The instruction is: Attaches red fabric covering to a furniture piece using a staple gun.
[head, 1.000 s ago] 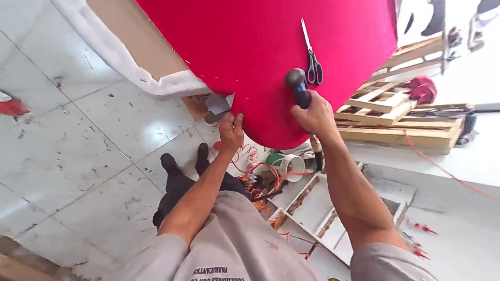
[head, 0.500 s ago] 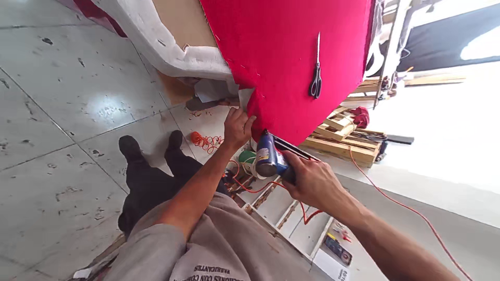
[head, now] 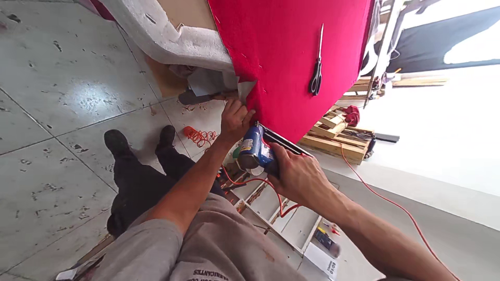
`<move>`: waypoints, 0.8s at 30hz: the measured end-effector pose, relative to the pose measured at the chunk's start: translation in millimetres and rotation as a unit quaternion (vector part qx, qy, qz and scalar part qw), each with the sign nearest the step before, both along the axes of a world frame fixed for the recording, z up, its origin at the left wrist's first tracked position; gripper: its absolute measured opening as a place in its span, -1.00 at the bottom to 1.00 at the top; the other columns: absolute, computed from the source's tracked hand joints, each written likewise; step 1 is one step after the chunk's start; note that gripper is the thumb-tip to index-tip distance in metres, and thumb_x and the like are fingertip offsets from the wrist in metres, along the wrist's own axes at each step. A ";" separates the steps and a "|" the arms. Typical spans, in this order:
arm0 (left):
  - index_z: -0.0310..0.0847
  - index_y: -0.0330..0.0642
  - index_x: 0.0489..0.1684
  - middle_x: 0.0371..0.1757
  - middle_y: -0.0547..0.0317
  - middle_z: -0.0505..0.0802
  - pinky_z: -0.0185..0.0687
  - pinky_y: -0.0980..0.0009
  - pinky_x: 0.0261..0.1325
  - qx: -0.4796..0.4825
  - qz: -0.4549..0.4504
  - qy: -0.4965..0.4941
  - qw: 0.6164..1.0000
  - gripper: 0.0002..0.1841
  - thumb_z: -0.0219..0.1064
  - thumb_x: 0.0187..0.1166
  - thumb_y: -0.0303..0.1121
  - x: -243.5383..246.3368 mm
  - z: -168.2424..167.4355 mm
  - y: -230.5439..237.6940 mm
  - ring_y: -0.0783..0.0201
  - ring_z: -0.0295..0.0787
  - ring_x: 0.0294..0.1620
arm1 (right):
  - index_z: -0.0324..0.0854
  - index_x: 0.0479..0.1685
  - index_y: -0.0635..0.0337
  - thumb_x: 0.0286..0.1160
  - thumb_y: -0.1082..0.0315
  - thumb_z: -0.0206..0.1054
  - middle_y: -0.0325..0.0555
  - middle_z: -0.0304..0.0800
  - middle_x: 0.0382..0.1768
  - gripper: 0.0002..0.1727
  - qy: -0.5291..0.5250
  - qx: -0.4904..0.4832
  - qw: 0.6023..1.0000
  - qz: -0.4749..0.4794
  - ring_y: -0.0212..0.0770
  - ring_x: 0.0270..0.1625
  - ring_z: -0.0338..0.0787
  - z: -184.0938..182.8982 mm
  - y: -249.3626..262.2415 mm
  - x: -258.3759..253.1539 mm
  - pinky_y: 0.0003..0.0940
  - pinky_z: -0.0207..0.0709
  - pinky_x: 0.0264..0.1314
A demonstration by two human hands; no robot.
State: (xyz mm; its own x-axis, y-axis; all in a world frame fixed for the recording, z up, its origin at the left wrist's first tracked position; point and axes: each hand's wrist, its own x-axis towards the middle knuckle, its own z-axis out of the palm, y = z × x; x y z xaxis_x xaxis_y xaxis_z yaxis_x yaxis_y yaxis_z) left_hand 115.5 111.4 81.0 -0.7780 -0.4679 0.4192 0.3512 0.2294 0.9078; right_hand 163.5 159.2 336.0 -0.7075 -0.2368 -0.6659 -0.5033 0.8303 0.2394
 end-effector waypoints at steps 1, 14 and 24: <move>0.57 -0.35 -0.69 -0.38 -0.19 0.75 0.70 0.17 -0.03 0.010 0.005 -0.014 1.000 -0.59 0.25 0.67 -0.33 0.9 2.2 1.7 -0.11 0.77 -0.17 | 0.50 0.45 0.32 0.21 0.07 0.40 0.08 0.82 -0.29 -0.25 0.000 0.006 1.000 -0.004 0.17 -0.38 0.84 0.2 -2.8 -0.7 0.09 0.58 -0.46; 0.59 -0.37 -0.51 -0.21 -0.16 0.72 0.71 0.26 -0.09 0.177 -0.029 -0.123 0.976 -0.69 0.27 0.63 -0.32 7.1 15.6 12.8 0.08 0.72 -0.18 | 0.52 0.35 0.29 0.24 0.05 0.39 0.05 0.80 -0.36 -0.32 0.037 0.014 0.998 -0.044 0.16 -0.36 0.84 6.5 -10.6 12.3 0.12 0.58 -0.42; 0.47 -0.59 -0.24 -0.11 -0.31 0.70 0.59 0.25 0.07 0.343 -0.163 -0.375 0.846 -0.78 0.24 0.69 -0.50 -2.8 76.3 -24.1 0.09 0.62 -0.09 | 0.50 0.26 0.28 0.33 0.07 0.33 0.11 0.79 -0.27 -0.43 0.008 0.096 0.991 -0.098 0.21 -0.16 0.85 -7.0 -46.5 -10.9 0.16 0.60 -0.21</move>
State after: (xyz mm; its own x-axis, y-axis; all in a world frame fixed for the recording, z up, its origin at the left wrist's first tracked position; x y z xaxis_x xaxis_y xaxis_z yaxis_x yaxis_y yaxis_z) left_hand 112.8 87.3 157.3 -0.8396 -0.1100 -0.5319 -0.4385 -0.4405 0.7834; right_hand 152.6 112.8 329.0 -0.7379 0.0352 -0.6740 -0.3322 0.8503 0.4082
